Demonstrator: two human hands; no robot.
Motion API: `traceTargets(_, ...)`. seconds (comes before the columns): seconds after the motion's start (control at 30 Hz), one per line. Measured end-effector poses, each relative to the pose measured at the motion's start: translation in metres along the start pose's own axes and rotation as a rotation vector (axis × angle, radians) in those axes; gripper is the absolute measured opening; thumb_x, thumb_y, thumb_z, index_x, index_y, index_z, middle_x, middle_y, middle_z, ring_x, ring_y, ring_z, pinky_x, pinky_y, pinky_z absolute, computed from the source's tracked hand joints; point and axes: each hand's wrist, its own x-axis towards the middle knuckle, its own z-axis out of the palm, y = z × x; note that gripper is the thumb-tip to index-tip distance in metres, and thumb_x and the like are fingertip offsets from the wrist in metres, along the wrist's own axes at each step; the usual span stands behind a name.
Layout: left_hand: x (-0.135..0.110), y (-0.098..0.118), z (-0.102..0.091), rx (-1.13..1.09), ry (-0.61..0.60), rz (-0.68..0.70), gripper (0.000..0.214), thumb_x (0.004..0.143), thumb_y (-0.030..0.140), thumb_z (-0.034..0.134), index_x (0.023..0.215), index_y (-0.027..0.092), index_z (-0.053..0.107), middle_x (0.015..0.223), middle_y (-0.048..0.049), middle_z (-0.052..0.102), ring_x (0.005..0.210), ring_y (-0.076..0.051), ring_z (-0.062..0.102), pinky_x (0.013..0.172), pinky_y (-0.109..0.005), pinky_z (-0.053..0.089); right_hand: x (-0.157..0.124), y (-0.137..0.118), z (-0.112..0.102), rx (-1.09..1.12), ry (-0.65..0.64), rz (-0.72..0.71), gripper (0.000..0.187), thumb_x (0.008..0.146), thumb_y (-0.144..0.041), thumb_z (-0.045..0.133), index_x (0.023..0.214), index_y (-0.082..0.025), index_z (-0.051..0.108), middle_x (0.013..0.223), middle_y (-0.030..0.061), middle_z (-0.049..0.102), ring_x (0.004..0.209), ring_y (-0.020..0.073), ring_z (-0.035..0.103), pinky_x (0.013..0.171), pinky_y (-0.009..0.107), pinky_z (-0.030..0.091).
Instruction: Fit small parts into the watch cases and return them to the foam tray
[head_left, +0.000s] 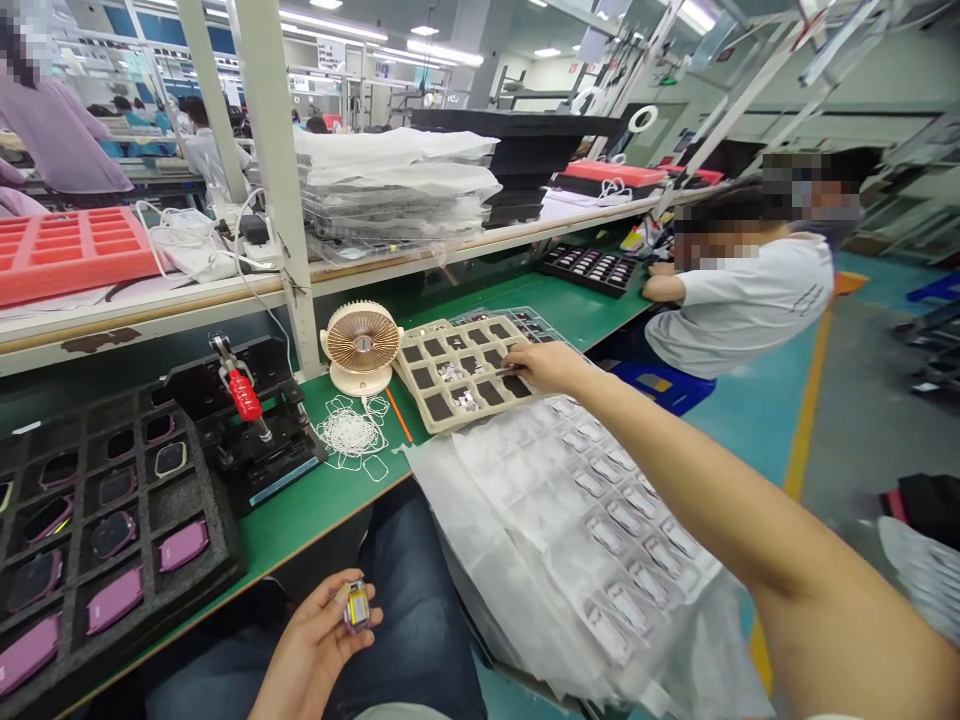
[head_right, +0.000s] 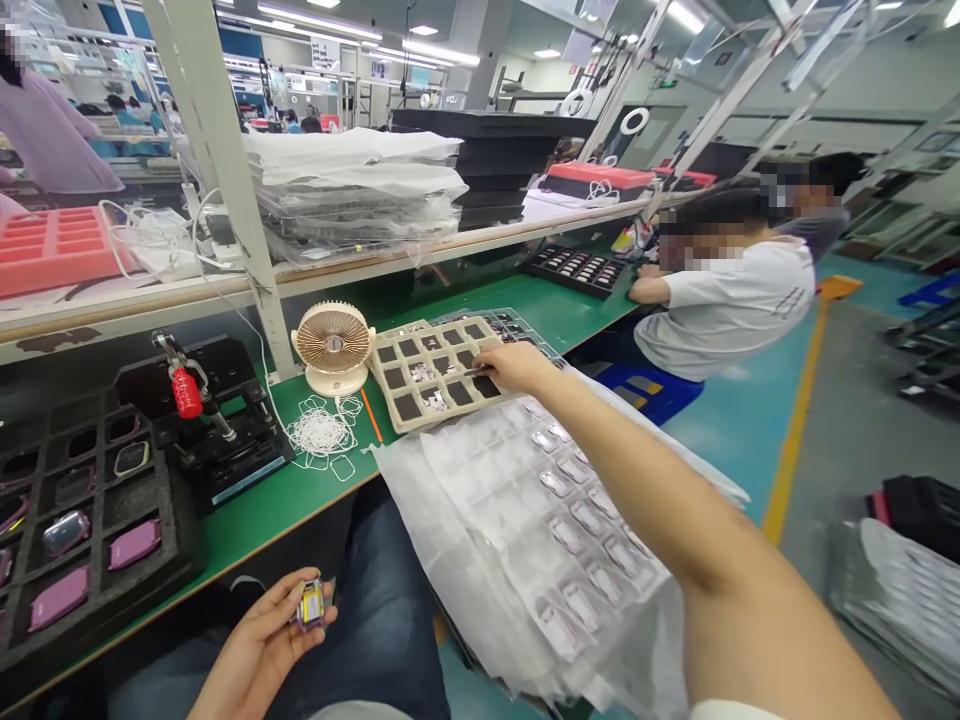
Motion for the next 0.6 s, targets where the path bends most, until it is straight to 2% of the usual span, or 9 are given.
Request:
traceTargets(0.1,0.001,0.000,0.005,0.025,0.001,-0.005,0.047,0.077,0.030,0.093,0.117,0.011,0.076,0.116,-0.0233,0.080,0.096,-0.036,0.081,0.076,-0.038,0.063,0.011,0.000,0.013,0.025,0.016,-0.026,0.033,0.094,-0.021,0.061,0.119,-0.033,0.080,0.125,0.0012,0.077,0.112,0.0230,0.069,0.086,0.027,0.048)
traceTargets(0.2,0.000,0.000,0.005,0.029,0.005,0.010,0.046,0.078,0.031,0.092,0.117,0.012,0.076,0.116,-0.0216,0.080,0.098,-0.036,0.081,0.077,-0.038,0.063,0.023,-0.001,0.023,0.050,0.033,-0.029,0.031,0.094,-0.021,0.062,0.116,-0.032,0.081,0.124,0.0020,0.077,0.113,0.0229,0.069,0.086,0.027,0.048)
traceTargets(0.4,0.001,-0.004,-0.006,-0.022,0.050,0.011,0.046,0.078,0.029,0.092,0.118,0.013,0.076,0.116,-0.0214,0.080,0.097,-0.036,0.081,0.076,-0.039,0.062,0.038,-0.013,0.024,0.102,0.054,-0.001,0.036,0.096,-0.025,0.063,0.129,-0.031,0.076,0.130,0.0016,0.075,0.119,0.0226,0.068,0.095,0.027,0.050)
traceTargets(0.47,0.002,-0.005,-0.007,-0.018,0.056,0.009,0.047,0.077,0.029,0.093,0.118,0.012,0.076,0.116,-0.0217,0.080,0.097,-0.036,0.081,0.076,-0.039,0.062,0.046,-0.021,0.023,0.111,0.028,0.005,0.031,0.100,-0.030,0.062,0.128,-0.030,0.076,0.132,0.0021,0.074,0.122,0.0233,0.066,0.101,0.031,0.050)
traceTargets(0.6,0.002,-0.006,-0.002,-0.002,0.044,0.012,0.048,0.075,0.029,0.094,0.116,0.012,0.077,0.116,-0.0227,0.080,0.095,-0.036,0.081,0.075,-0.039,0.062,0.065,-0.040,0.020,0.099,-0.072,0.047,0.032,0.103,-0.042,0.066,0.125,-0.020,0.072,0.132,0.0095,0.070,0.120,0.0258,0.066,0.105,0.047,0.053)
